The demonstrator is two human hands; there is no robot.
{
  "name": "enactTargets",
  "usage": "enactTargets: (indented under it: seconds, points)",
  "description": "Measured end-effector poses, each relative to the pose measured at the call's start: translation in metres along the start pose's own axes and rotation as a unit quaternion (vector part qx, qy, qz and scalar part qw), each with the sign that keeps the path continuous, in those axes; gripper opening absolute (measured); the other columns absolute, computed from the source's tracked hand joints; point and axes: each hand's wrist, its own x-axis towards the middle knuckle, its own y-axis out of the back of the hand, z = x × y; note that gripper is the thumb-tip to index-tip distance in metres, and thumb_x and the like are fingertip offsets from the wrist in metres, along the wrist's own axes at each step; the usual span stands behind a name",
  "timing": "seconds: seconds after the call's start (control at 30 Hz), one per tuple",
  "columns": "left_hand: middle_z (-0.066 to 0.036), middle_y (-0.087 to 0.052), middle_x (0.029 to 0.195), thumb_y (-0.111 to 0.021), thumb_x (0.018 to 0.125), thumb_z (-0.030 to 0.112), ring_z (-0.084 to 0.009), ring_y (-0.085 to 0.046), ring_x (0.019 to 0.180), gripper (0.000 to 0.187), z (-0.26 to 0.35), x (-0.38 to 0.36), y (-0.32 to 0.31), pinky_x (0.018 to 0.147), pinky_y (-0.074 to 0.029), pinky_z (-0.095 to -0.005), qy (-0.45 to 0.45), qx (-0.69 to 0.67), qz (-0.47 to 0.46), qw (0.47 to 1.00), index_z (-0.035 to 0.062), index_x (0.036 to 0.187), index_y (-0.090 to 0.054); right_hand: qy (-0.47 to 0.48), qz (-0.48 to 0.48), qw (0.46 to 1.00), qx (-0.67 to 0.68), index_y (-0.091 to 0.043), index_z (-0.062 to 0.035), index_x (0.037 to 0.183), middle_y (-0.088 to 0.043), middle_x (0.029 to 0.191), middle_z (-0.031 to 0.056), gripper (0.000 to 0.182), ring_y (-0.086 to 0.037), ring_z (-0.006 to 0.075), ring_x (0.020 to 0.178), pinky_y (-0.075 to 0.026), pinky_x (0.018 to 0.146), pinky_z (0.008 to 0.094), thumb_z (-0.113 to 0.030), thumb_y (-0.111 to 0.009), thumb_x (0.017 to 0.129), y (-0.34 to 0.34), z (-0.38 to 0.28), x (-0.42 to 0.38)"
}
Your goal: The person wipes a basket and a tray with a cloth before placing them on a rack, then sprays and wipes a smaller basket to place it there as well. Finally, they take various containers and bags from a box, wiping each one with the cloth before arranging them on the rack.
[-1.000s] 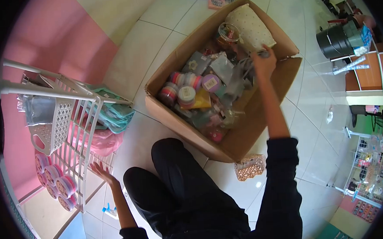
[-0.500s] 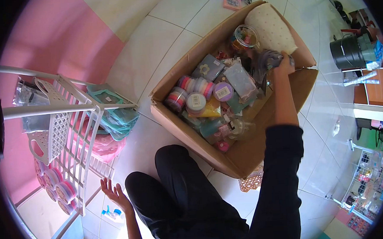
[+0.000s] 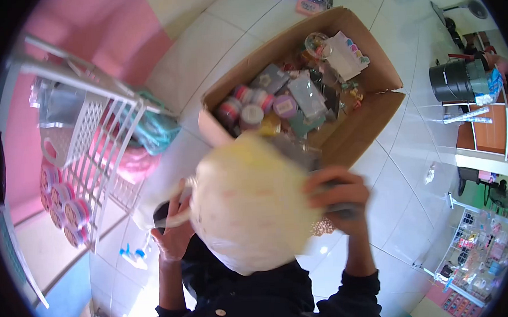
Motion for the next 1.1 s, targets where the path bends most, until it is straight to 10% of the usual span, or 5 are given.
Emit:
enactTargets:
  seconds: [0.1, 0.27, 0.4, 0.6, 1.1]
  points:
    - [-0.014, -0.028, 0.130, -0.079, 0.054, 0.020, -0.0220, -0.026, 0.123, 0.106, -0.010, -0.027, 0.003, 0.099, -0.022, -0.0356, 0.071, 0.363, -0.021, 0.929, 0.0030, 0.133, -0.011, -0.129, -0.066, 0.989, 0.001, -0.060, -0.0061, 0.086, -0.059, 0.087, 0.0098, 0.022, -0.057, 0.0181, 0.076, -0.044, 0.067, 0.0261, 0.000, -0.062, 0.065, -0.047, -0.001, -0.017]
    - [-0.009, -0.052, 0.106, -0.069, 0.068, 0.008, -0.0156, -0.051, 0.096, 0.057, -0.045, -0.066, 0.008, 0.084, -0.041, -0.0298, 0.081, 0.213, 0.165, 0.960, -0.0024, 0.115, -0.039, -0.356, 0.230, 0.905, 0.026, -0.057, -0.0031, 0.092, -0.056, 0.095, 0.0113, 0.023, -0.053, 0.0135, 0.085, -0.043, 0.073, 0.0256, 0.001, -0.058, 0.069, -0.086, -0.029, -0.023]
    - [-0.008, -0.055, 0.100, -0.065, 0.072, 0.010, -0.0135, -0.054, 0.087, 0.044, -0.073, -0.071, 0.009, 0.075, -0.045, -0.0262, 0.021, 0.187, 0.213, 0.959, -0.0002, 0.109, -0.044, -0.144, -0.106, 0.975, -0.134, -0.058, -0.0047, 0.089, -0.055, 0.097, 0.0131, 0.020, -0.055, 0.0255, 0.086, -0.043, 0.076, 0.0328, -0.002, -0.059, 0.069, -0.161, -0.035, -0.055]
    - [-0.007, -0.054, 0.097, -0.060, 0.073, 0.003, -0.0140, -0.052, 0.089, 0.042, -0.085, -0.072, 0.000, 0.077, -0.043, -0.0266, -0.021, 0.163, 0.249, 0.955, 0.0016, 0.111, -0.041, -0.126, -0.015, 0.977, -0.172, -0.058, -0.0043, 0.088, -0.054, 0.092, 0.0133, 0.020, -0.054, 0.0272, 0.085, -0.043, 0.075, 0.0335, -0.001, -0.060, 0.067, -0.155, -0.011, -0.056]
    - [-0.015, -0.057, 0.072, -0.063, 0.065, 0.019, -0.0286, -0.056, 0.068, 0.035, 0.049, -0.037, 0.158, 0.064, -0.043, -0.0378, -0.283, 0.390, 0.687, 0.544, 0.0037, 0.092, -0.048, -0.176, 0.052, 0.978, -0.104, -0.055, -0.0015, 0.083, -0.057, 0.083, 0.0092, 0.015, -0.056, 0.0204, 0.077, -0.043, 0.070, 0.0293, 0.002, -0.060, 0.069, -0.145, -0.015, -0.072]
